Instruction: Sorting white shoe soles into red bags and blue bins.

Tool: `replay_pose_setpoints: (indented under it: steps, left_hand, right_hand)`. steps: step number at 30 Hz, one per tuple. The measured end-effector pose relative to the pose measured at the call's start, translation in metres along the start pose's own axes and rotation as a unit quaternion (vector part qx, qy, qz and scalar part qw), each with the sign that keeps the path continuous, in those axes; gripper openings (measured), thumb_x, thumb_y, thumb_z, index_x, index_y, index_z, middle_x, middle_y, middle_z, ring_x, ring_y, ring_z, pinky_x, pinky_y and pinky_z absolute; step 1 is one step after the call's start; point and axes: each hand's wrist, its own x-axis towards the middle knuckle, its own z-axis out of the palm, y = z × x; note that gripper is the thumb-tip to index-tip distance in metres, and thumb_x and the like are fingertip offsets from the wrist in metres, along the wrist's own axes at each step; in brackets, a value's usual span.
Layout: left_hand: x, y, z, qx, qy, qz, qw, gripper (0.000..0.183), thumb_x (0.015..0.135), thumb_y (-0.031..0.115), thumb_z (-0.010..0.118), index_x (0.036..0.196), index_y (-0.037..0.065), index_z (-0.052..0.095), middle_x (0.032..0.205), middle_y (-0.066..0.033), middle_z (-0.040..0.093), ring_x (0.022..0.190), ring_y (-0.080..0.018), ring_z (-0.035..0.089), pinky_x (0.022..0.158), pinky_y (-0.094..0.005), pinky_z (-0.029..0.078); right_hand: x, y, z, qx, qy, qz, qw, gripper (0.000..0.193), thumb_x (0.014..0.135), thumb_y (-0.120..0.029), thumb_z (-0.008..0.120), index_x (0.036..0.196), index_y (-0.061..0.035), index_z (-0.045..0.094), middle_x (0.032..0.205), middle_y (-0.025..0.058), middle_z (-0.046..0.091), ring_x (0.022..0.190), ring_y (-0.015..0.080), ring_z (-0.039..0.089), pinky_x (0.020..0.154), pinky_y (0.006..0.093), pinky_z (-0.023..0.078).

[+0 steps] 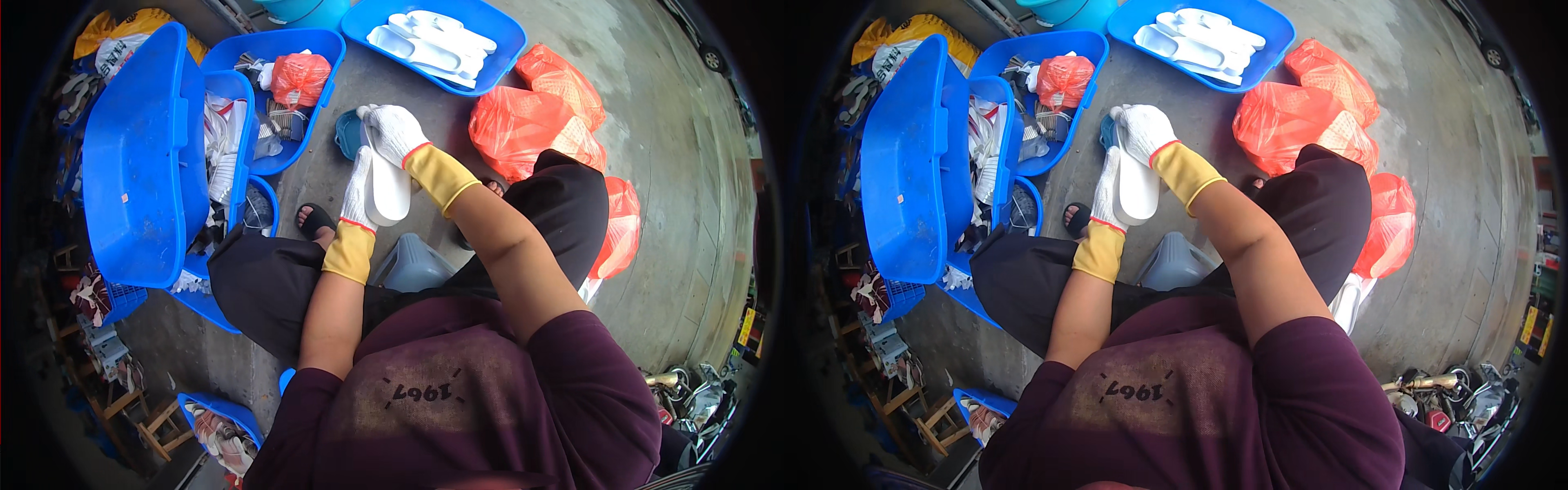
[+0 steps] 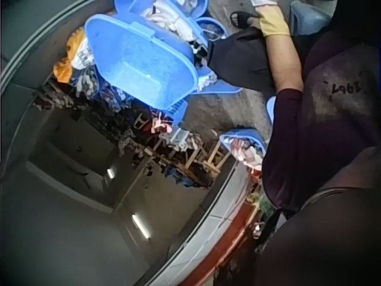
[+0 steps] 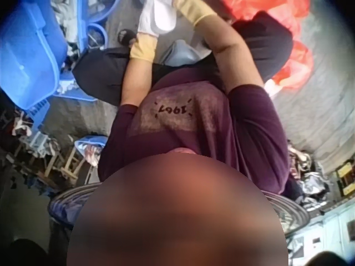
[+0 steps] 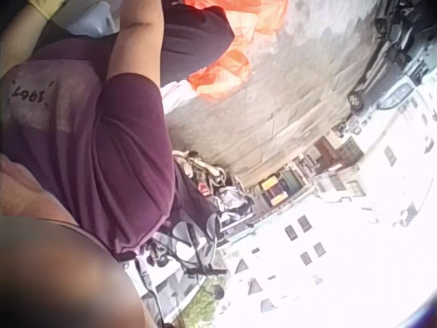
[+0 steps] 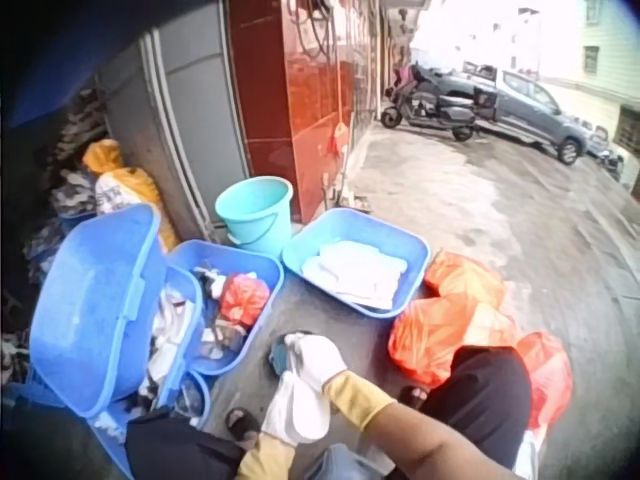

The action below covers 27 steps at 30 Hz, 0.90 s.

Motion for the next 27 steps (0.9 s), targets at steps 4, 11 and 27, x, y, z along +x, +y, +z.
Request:
replay_pose_setpoints:
  steps: [4,11,27]
  left_hand:
    - [0.020,0.007,-0.020,-0.026,-0.008,0.050,0.998,0.064,0.109,0.049,0.048,0.159,0.009,0.039,0.152,-0.0145,0.053,0.135,-0.0295,0.056,0.117,-0.0445,0.042]
    - [0.033,0.022,-0.027,0.074,-0.082,-0.023,0.994,0.086,0.102,0.068,0.044,0.156,0.001,0.040,0.143,-0.0246,0.057,0.122,-0.0454,0.061,0.105,-0.0535,0.050]
    - [0.026,-0.005,0.023,0.075,-0.002,-0.075,0.994,0.065,0.107,0.049,0.053,0.153,0.006,0.043,0.143,-0.0175,0.058,0.124,-0.0347,0.063,0.105,-0.0494,0.054]
  right_hand:
    - [-0.036,-0.022,0.013,0.439,0.096,0.041,0.892,0.012,0.095,-0.007,0.062,0.089,-0.0034,0.072,0.087,0.0206,0.070,0.079,0.0399,0.064,0.075,0.0385,0.052]
    - [-0.098,-0.037,-0.034,0.217,-0.038,-0.030,0.975,0.007,0.080,-0.005,0.067,0.083,-0.0088,0.073,0.078,0.0171,0.070,0.081,0.0403,0.069,0.075,0.0447,0.055]
    - [0.005,0.032,-0.048,-0.231,-0.177,0.183,0.939,0.019,0.087,-0.014,0.066,0.097,-0.0092,0.083,0.093,0.0153,0.079,0.088,0.0331,0.078,0.073,0.0431,0.061]
